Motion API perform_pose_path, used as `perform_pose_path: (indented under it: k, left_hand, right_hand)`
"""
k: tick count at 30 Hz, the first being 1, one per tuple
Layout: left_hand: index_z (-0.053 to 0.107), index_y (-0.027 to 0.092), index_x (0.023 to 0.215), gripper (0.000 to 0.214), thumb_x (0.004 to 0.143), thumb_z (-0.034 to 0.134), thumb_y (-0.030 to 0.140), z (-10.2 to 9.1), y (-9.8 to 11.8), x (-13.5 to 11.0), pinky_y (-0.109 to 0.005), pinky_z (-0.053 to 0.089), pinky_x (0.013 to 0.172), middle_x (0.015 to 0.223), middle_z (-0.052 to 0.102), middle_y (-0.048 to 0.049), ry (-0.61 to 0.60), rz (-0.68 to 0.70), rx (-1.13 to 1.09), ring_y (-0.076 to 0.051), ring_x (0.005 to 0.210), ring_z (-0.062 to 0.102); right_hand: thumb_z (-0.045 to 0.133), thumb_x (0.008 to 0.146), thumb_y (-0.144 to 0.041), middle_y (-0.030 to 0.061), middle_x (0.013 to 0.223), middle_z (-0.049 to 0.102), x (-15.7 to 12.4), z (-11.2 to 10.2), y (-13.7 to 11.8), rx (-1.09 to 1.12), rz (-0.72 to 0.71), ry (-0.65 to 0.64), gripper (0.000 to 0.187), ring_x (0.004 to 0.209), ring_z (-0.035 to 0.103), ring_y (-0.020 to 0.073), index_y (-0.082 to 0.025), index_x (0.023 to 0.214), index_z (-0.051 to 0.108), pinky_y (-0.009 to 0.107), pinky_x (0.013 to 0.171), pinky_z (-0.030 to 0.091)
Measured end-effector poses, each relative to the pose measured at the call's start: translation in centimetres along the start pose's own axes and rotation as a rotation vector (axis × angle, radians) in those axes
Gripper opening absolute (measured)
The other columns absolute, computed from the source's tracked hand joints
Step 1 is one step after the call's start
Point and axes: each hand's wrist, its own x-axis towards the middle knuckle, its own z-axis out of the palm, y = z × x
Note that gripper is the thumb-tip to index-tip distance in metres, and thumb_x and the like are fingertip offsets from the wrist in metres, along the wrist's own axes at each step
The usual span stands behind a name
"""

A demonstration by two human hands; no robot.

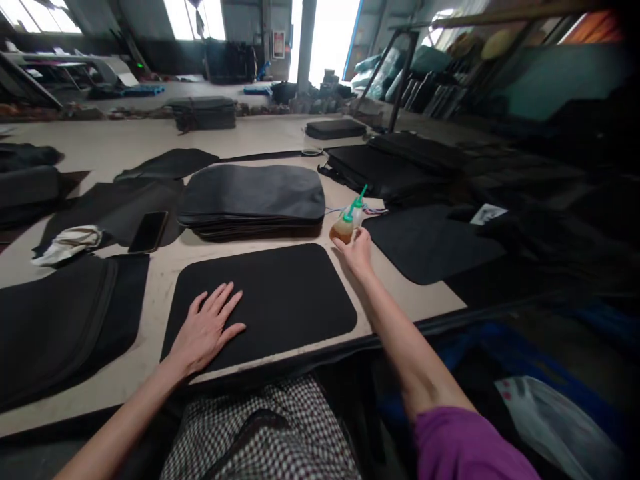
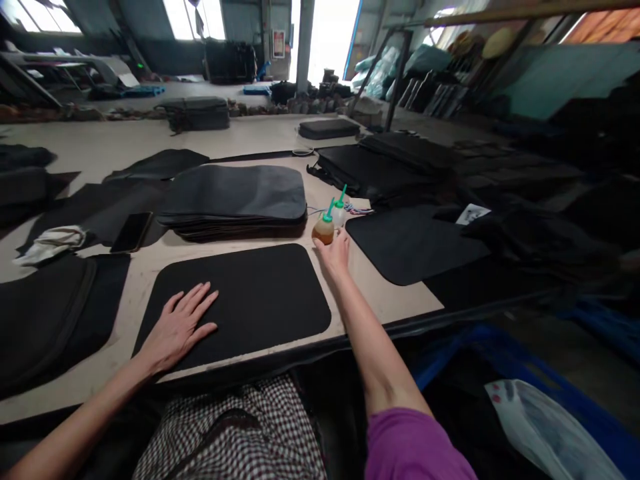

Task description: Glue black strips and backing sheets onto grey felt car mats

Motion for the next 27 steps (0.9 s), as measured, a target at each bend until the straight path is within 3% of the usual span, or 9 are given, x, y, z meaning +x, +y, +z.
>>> perform_pose_path:
  k: [2, 5, 10, 13, 16, 18, 21, 24, 27]
  left_hand:
    - [0.032, 0.031, 0.159, 0.067, 0.100, 0.038, 0.062, 0.0, 0.0, 0.1, -0.050, 0.029, 0.119, 0.167, 0.028, -0.0058, 0.001, -0.002, 0.001, -0.028, 0.151, 0.033]
    - [0.033, 0.030, 0.159, 0.067, 0.100, 0.038, 0.062, -0.1, 0.0, 0.1, -0.050, 0.027, 0.119, 0.167, 0.029, -0.0063, 0.002, -0.008, 0.008, -0.028, 0.151, 0.032]
    - [0.035, 0.029, 0.157, 0.066, 0.101, 0.036, 0.063, -0.9, 0.4, 0.2, -0.048, 0.025, 0.120, 0.166, 0.031, -0.0074, -0.026, -0.024, -0.014, -0.026, 0.152, 0.031]
    - [0.037, 0.028, 0.157, 0.067, 0.101, 0.033, 0.064, -1.2, 0.3, 0.1, -0.048, 0.023, 0.121, 0.167, 0.030, -0.0067, -0.047, -0.031, -0.032, -0.025, 0.153, 0.028]
    - [0.036, 0.028, 0.157, 0.068, 0.101, 0.030, 0.066, -1.1, -0.7, -0.4, -0.046, 0.021, 0.122, 0.167, 0.030, -0.0063, -0.070, -0.029, -0.047, -0.024, 0.154, 0.026]
    - [0.036, 0.028, 0.157, 0.069, 0.100, 0.029, 0.067, -1.1, -1.6, -1.0, -0.045, 0.021, 0.122, 0.167, 0.029, -0.0067, -0.085, -0.035, -0.054, -0.023, 0.154, 0.026]
    - [0.036, 0.028, 0.157, 0.070, 0.100, 0.027, 0.068, -1.5, -2.3, -1.9, -0.048, 0.019, 0.123, 0.167, 0.029, -0.0074, -0.086, -0.056, -0.054, -0.024, 0.154, 0.026]
    - [0.039, 0.030, 0.155, 0.070, 0.098, 0.030, 0.070, -2.5, -1.7, -2.3, -0.054, 0.013, 0.124, 0.167, 0.028, -0.0077, -0.034, -0.107, -0.026, -0.026, 0.154, 0.026]
    - [0.040, 0.028, 0.155, 0.073, 0.098, 0.031, 0.071, -3.4, 0.1, -2.3, -0.055, 0.010, 0.124, 0.168, 0.026, -0.0093, 0.044, -0.156, -0.028, -0.027, 0.155, 0.024]
  right_hand:
    - [0.076, 0.063, -0.047, 0.0252, 0.132, 0.053, 1.2, 1.8, -0.5, 0.033, 0.058, 0.048, 0.081, 0.125, 0.050, 0.0397, -0.012, 0.128, 0.044, 0.057, 0.106, 0.040]
    - [0.077, 0.062, -0.047, 0.0179, 0.121, 0.061, 1.5, 2.6, -1.3, 0.131, 0.128, 0.077, 0.074, 0.113, 0.059, 0.0360, -0.016, 0.122, 0.048, 0.054, 0.099, 0.047]
    - [0.062, 0.079, -0.052, 0.0091, 0.123, 0.064, -0.9, -0.5, -3.1, 0.448, 0.146, -0.014, 0.056, 0.105, 0.068, 0.0271, -0.026, 0.127, 0.045, 0.046, 0.084, 0.059]
    - [0.066, 0.083, -0.043, 0.0063, 0.137, 0.059, -2.8, -3.6, -4.8, 0.953, 0.186, -0.297, 0.051, 0.114, 0.067, 0.0296, -0.037, 0.129, 0.046, 0.052, 0.090, 0.058]
    - [0.074, 0.081, -0.034, 0.0101, 0.136, 0.060, -4.8, -5.9, -6.8, 0.947, 0.115, -0.567, 0.054, 0.113, 0.068, 0.0320, -0.036, 0.131, 0.055, 0.048, 0.092, 0.058]
    - [0.082, 0.074, -0.031, 0.0103, 0.126, 0.066, -6.4, -6.5, -8.3, 0.852, 0.092, -0.653, 0.062, 0.107, 0.070, 0.0312, -0.033, 0.131, 0.060, 0.045, 0.089, 0.059]
    - [0.089, 0.065, -0.030, 0.0058, 0.116, 0.070, -9.0, -5.8, -10.5, 0.826, 0.112, -0.620, 0.066, 0.102, 0.069, 0.0279, -0.028, 0.126, 0.065, 0.042, 0.086, 0.061]
    - [0.084, 0.073, -0.038, 0.0046, 0.114, 0.070, -11.3, -4.0, -12.9, 0.951, 0.204, -0.575, 0.048, 0.099, 0.069, 0.0240, -0.025, 0.116, 0.068, 0.035, 0.077, 0.062]
    - [0.072, 0.084, -0.053, 0.0047, 0.110, 0.070, -13.4, -2.4, -15.6, 1.000, 0.289, -0.640, 0.039, 0.088, 0.070, 0.0221, -0.026, 0.112, 0.065, 0.029, 0.059, 0.058]
